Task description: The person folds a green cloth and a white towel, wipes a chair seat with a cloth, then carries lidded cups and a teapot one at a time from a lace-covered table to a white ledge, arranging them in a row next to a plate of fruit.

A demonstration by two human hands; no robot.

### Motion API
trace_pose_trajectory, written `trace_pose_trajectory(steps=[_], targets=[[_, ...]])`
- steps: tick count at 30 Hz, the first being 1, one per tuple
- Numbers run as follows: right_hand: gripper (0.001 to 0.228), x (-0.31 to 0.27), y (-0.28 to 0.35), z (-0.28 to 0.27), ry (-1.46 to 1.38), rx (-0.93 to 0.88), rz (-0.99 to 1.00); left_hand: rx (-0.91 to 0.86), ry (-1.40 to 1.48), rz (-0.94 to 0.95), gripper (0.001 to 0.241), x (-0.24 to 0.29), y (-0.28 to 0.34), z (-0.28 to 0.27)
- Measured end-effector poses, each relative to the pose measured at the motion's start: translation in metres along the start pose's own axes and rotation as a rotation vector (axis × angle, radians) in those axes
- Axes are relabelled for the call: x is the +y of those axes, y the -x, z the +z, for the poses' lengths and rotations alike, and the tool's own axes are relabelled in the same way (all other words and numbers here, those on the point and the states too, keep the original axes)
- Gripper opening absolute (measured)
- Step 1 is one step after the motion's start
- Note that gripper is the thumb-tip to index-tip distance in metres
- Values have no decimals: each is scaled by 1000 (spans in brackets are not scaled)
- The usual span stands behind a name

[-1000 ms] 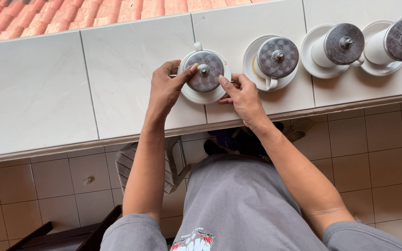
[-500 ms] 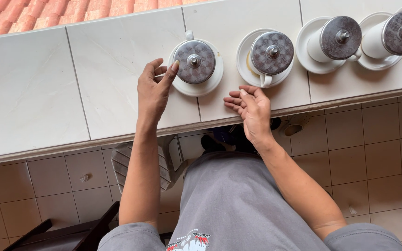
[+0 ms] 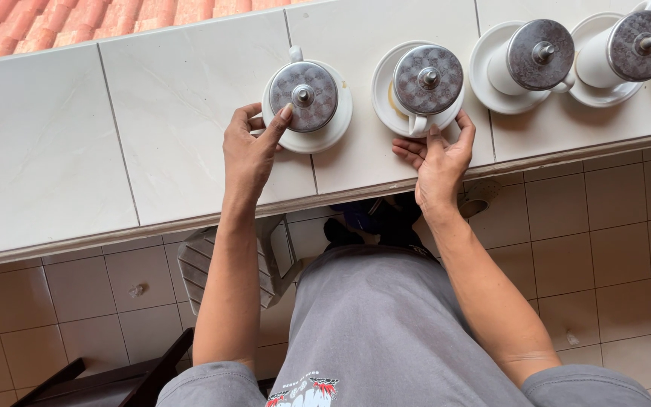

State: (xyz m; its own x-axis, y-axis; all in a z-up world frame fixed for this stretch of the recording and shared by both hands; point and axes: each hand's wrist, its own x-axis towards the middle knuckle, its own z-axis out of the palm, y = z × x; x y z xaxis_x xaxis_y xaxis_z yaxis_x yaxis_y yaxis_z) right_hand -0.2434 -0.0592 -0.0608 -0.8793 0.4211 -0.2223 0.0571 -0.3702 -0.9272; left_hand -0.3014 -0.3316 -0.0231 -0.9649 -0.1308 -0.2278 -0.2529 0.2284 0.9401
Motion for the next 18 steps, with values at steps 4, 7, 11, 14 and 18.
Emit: trace_pose_trajectory(steps=[4, 7, 11, 14, 18], targets=[[40, 4, 1, 1, -6, -4, -19, -14, -6, 3, 75, -2, 2, 2], [39, 5, 1, 2, 16, 4, -13, -15, 9, 3, 76, -10, 0, 1], [40, 3, 1, 0, 39, -26, 2, -22, 76, -2, 74, -18, 2, 3], [43, -4, 3, 1, 35, -55, 19, -19, 159, 3, 68, -24, 6, 5], [52, -8, 13, -5, 8, -108, 37, 66, 256, 46, 50, -33, 19, 12]])
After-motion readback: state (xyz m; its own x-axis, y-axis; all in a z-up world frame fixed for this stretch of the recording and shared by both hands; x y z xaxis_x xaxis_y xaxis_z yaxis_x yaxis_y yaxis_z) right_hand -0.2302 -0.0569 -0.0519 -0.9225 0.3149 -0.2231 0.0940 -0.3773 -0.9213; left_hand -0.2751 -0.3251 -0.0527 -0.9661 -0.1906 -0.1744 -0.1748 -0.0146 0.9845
